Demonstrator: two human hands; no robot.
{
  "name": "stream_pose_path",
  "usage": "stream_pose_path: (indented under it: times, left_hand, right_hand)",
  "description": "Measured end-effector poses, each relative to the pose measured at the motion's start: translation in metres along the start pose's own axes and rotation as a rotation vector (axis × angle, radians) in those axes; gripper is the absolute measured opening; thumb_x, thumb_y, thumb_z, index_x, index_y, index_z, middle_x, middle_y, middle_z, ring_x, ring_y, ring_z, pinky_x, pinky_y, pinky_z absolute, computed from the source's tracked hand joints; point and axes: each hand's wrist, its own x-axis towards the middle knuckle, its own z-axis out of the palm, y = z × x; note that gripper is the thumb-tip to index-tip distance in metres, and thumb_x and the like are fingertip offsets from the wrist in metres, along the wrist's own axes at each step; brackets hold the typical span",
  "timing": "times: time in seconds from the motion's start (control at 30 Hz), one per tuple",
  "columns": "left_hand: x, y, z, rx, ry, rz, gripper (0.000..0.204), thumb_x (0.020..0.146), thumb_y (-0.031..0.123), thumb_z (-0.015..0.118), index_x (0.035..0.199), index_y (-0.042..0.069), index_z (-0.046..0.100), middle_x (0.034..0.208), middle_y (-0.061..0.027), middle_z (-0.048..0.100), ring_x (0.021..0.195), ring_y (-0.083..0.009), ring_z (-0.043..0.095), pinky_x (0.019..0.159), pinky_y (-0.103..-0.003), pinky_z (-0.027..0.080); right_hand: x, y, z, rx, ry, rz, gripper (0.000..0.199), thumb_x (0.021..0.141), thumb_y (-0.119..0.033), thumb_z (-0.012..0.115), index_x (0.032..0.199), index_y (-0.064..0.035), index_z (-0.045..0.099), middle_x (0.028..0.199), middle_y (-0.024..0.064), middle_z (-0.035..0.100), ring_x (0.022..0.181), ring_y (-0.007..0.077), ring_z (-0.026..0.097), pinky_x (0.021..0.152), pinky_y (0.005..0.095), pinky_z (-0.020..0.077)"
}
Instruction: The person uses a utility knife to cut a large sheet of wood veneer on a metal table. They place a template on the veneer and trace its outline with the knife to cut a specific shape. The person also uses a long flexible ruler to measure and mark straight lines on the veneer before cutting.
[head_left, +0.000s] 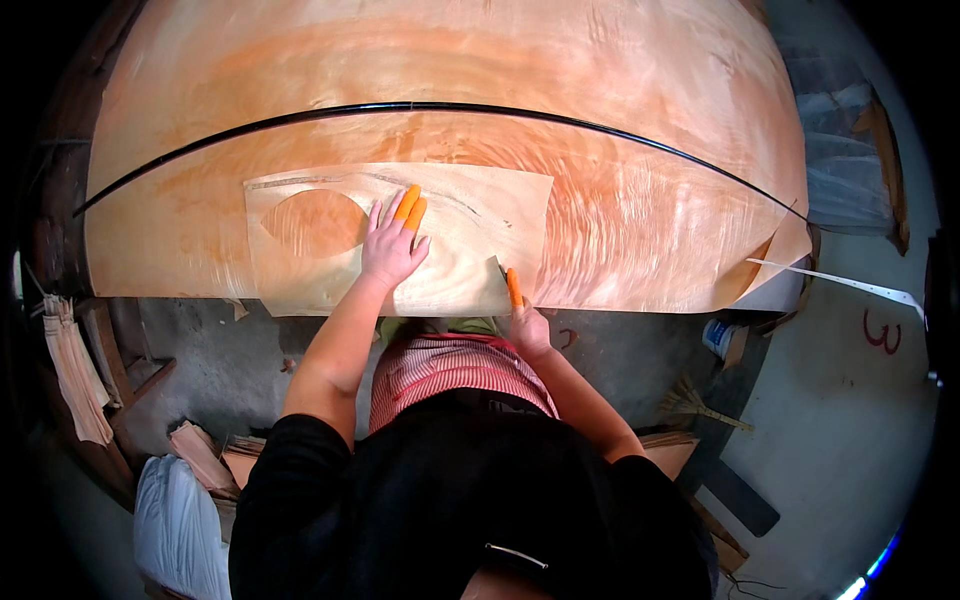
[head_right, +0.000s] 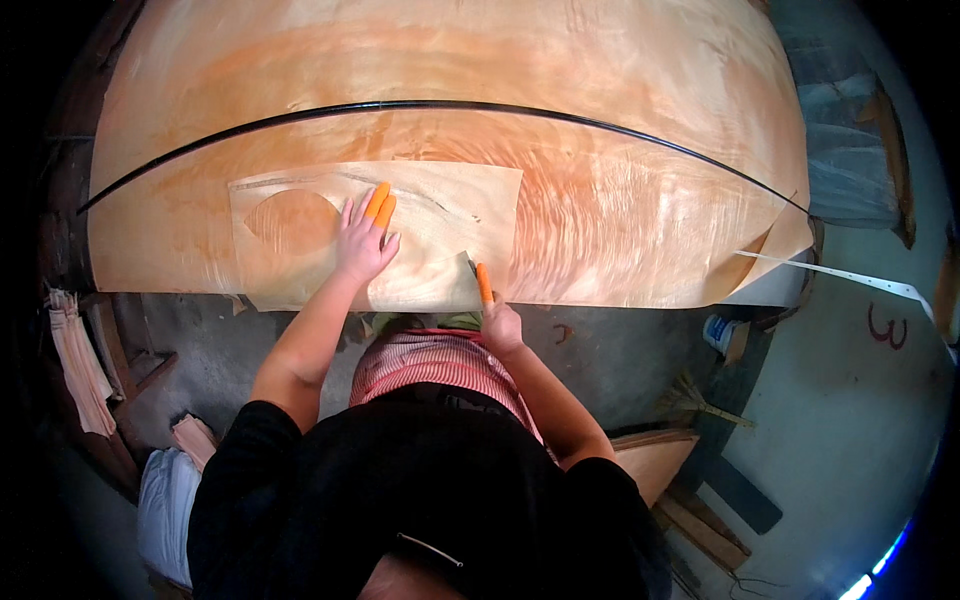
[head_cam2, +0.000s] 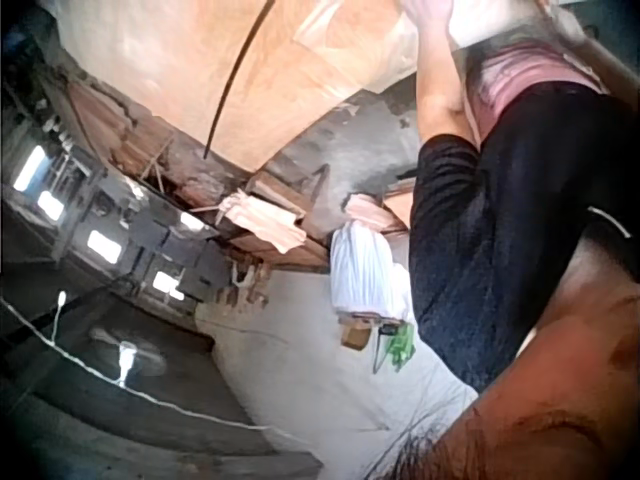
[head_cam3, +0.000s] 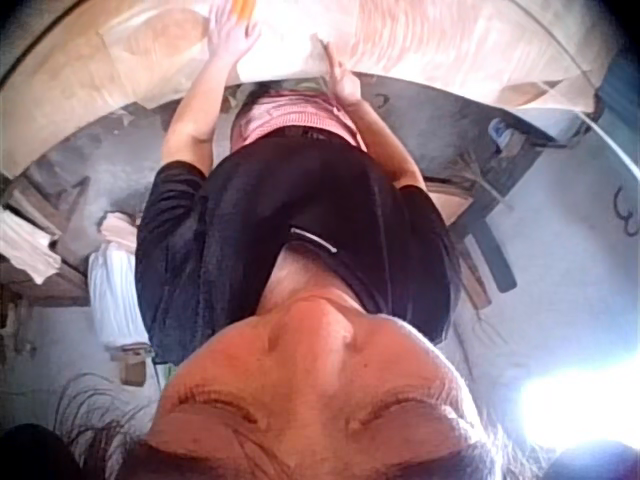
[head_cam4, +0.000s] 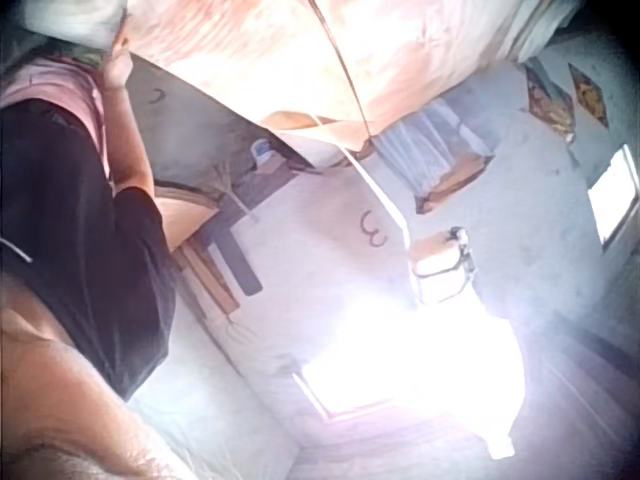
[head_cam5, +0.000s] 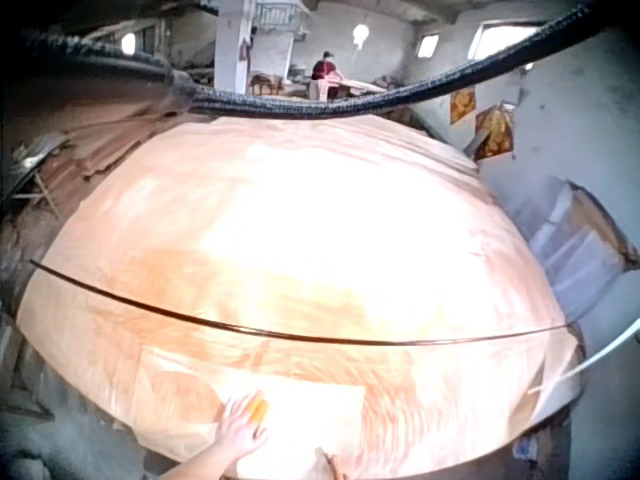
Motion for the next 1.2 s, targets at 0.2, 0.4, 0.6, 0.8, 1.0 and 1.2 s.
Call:
stream_pose_path:
  times: [0.2, 0.4, 0.6, 0.8, 1.0, 1.2]
  left_hand:
    - [0.002, 0.0, -0.001, -0.006, -0.003, 0.009, 0.051, 0.07, 0.029, 0.053, 0.115, 0.008, 0.042, 0.123, -0.0094, 0.037, 0.117, -0.0211, 0.029, 0.097, -0.044, 0.018]
    - [0.002, 0.0, -0.003, 0.034, -0.019, -0.004, 0.051, 0.071, 0.031, 0.052, 0.117, 0.009, 0.042, 0.122, -0.0093, 0.037, 0.117, -0.0197, 0.03, 0.098, -0.043, 0.018]
    - [-0.003, 0.001, -0.004, -0.042, -0.017, 0.17, 0.037, 0.075, 0.018, 0.05, 0.111, 0.01, 0.047, 0.12, -0.0081, 0.04, 0.114, -0.0201, 0.034, 0.094, -0.04, 0.027]
    - [-0.009, -0.01, 0.0, -0.184, 0.081, 0.322, 0.03, 0.071, 0.006, 0.051, 0.101, 0.008, 0.054, 0.109, -0.0087, 0.05, 0.104, -0.0239, 0.045, 0.087, -0.038, 0.036]
    - [-0.01, -0.012, 0.003, -0.219, 0.064, 0.314, 0.03, 0.071, 0.01, 0.048, 0.1, 0.008, 0.054, 0.109, -0.0078, 0.05, 0.105, -0.0218, 0.045, 0.089, -0.036, 0.036]
    - [-0.014, -0.01, 0.011, -0.221, 0.082, 0.21, 0.031, 0.071, 0.02, 0.051, 0.101, 0.012, 0.055, 0.113, -0.0079, 0.048, 0.104, -0.0235, 0.045, 0.09, -0.036, 0.033]
  right_hand:
    - [0.002, -0.001, -0.048, 0.259, 0.078, -0.038, 0.036, 0.078, -0.015, 0.047, 0.112, -0.0039, 0.043, 0.07, 0.0165, 0.055, 0.062, 0.0293, 0.056, 0.056, 0.0374, 0.0431]
    - [0.079, 0.017, -0.095, 0.176, 0.503, -0.008, 0.026, 0.075, -0.01, 0.054, 0.099, -0.0019, 0.051, 0.066, 0.0167, 0.051, 0.057, 0.0279, 0.052, 0.052, 0.035, 0.0418]
    - [0.168, 0.011, -0.111, 0.46, 0.474, -0.158, 0.028, 0.073, -0.005, 0.054, 0.101, -0.0003, 0.05, 0.086, 0.0164, 0.05, 0.075, 0.0271, 0.052, 0.065, 0.0328, 0.0421]
    - [0.103, -0.018, -0.131, 0.267, 0.535, -0.199, 0.023, 0.073, -0.004, 0.054, 0.096, -0.0009, 0.054, 0.079, 0.0145, 0.053, 0.071, 0.0272, 0.053, 0.06, 0.032, 0.0422]
    - [-0.033, -0.085, -0.125, 0.341, 0.421, -0.548, 0.044, 0.054, 0.003, 0.059, 0.097, -0.0056, 0.057, 0.075, 0.0076, 0.053, 0.06, 0.0201, 0.055, 0.051, 0.0278, 0.0451]
    - [-0.074, -0.126, -0.115, 0.304, 0.23, -0.664, 0.033, 0.055, -0.004, 0.063, 0.086, -0.0031, 0.054, 0.083, 0.0103, 0.052, 0.061, 0.0251, 0.056, 0.05, 0.0303, 0.0459]
